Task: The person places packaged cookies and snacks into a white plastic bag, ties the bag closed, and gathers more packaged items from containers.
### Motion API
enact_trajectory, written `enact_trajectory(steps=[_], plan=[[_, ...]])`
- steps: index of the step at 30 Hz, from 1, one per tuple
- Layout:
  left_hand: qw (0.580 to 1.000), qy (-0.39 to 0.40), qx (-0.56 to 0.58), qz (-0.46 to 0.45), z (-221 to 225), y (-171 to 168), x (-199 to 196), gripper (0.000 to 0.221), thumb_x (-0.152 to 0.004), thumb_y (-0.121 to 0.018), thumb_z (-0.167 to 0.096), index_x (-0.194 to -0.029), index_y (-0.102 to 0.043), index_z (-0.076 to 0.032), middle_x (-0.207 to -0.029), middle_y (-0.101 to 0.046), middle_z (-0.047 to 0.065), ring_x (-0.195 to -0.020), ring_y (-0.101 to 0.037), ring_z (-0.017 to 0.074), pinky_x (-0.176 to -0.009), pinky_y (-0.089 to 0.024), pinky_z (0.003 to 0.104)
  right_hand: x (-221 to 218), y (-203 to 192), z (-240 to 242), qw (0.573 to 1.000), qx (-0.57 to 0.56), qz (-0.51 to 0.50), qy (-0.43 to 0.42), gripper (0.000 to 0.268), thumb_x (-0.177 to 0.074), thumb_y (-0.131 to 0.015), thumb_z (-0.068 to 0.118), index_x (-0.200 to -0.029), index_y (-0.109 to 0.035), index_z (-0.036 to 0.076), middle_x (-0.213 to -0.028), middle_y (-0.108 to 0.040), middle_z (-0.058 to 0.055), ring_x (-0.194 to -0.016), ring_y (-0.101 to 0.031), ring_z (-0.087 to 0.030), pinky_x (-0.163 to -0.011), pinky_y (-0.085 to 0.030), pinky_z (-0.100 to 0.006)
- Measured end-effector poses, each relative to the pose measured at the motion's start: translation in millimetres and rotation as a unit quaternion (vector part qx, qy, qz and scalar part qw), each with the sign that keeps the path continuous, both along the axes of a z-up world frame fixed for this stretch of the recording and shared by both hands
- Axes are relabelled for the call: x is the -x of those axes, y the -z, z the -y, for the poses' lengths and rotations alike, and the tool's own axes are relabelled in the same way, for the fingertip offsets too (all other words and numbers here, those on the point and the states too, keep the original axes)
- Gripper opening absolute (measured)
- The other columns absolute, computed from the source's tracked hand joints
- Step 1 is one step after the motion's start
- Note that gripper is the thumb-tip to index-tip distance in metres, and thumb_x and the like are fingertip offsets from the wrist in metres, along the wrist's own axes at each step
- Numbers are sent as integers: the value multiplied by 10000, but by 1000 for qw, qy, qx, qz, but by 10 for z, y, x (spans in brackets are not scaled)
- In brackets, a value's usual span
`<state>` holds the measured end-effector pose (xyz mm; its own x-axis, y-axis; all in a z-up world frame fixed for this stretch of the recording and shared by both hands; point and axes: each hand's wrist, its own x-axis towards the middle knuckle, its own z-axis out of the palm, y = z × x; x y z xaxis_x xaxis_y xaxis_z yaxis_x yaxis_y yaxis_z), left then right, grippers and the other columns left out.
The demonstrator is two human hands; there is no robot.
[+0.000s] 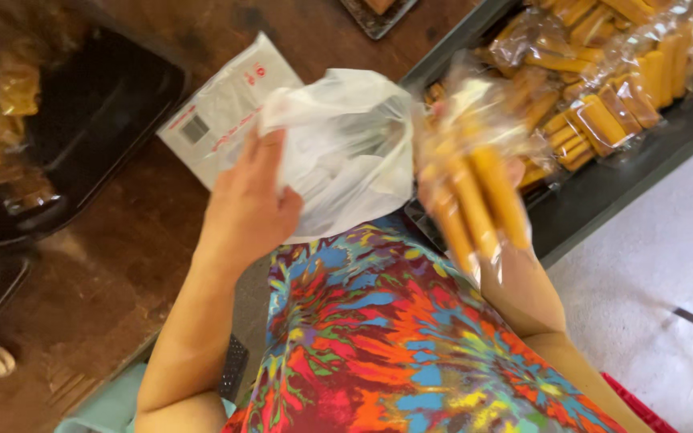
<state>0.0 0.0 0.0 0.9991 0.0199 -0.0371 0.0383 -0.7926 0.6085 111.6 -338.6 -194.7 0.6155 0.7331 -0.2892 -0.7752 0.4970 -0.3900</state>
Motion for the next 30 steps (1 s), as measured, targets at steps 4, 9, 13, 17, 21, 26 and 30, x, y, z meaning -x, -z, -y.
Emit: enact_trajectory(steps=[4,9,13,17,21,26,30], plan=[[994,96,34,32,30,-279,7,656,-768,-622,-23,-1398,-441,5,-1514,-443,316,-967,-636,506,-816,-534,548,20,-55,-681,983,-1,-37,-180,629,-987,-650,286,-1527,-438,43,-1423,-598,-166,-1211,-651,-287,-1073,-505,-459],[965,256,50,-11,185,-496,230,809,-697,-575,65,-1487,-455,-64,-1553,-463,150,-790,-694,409,-608,-550,482,430,-458,-1535,988,2,-97,-119,577,-978,-599,326,-1477,-500,52,-1409,-628,-133,-1234,-662,-270,-1075,-527,-443],[984,168,-31,-57,3,-336,299,637,-827,-618,20,-1433,-537,-157,-1562,-519,63,-651,-686,348,-563,-545,457,349,-743,-1432,991,20,6,-135,522,-991,-560,377,-1389,-582,41,-1300,-691,-151,-1093,-720,-276,-927,-593,-415],[990,-34,-44,133,-367,-252,472,595,-843,-579,29,-1429,-509,-45,-1527,-569,144,-1045,-711,353,-793,-590,405,-330,-393,-803,908,313,280,-5,338,-1081,-578,279,-986,-729,-9,-909,-744,-101,-728,-707,-173,-689,-585,-293],[975,-75,-41,205,-511,-128,595,613,-910,-597,12,-1507,-460,4,-1464,-571,205,-1211,-673,397,-938,-591,403,-826,404,-288,615,701,361,30,281,-1032,-672,278,-1082,-621,6,-992,-694,-132,-822,-674,-241,-754,-581,-382],[976,-85,-17,200,-438,-144,643,630,-905,-592,8,-1520,-454,-2,-1450,-576,235,-1244,-666,413,-987,-593,415,-266,1124,-288,433,793,384,-191,449,-947,-714,298,-1257,-518,40,-1165,-661,-161,-948,-688,-318,-833,-587,-450],[977,-89,-24,192,-385,-210,610,645,-894,-593,7,-1522,-449,-12,-1437,-579,238,-1204,-672,418,-953,-596,418,-312,1011,-197,515,761,359,-167,654,-879,-748,313,-1397,-435,67,-1303,-634,-184,-1048,-700,-379,-896,-593,-504]])
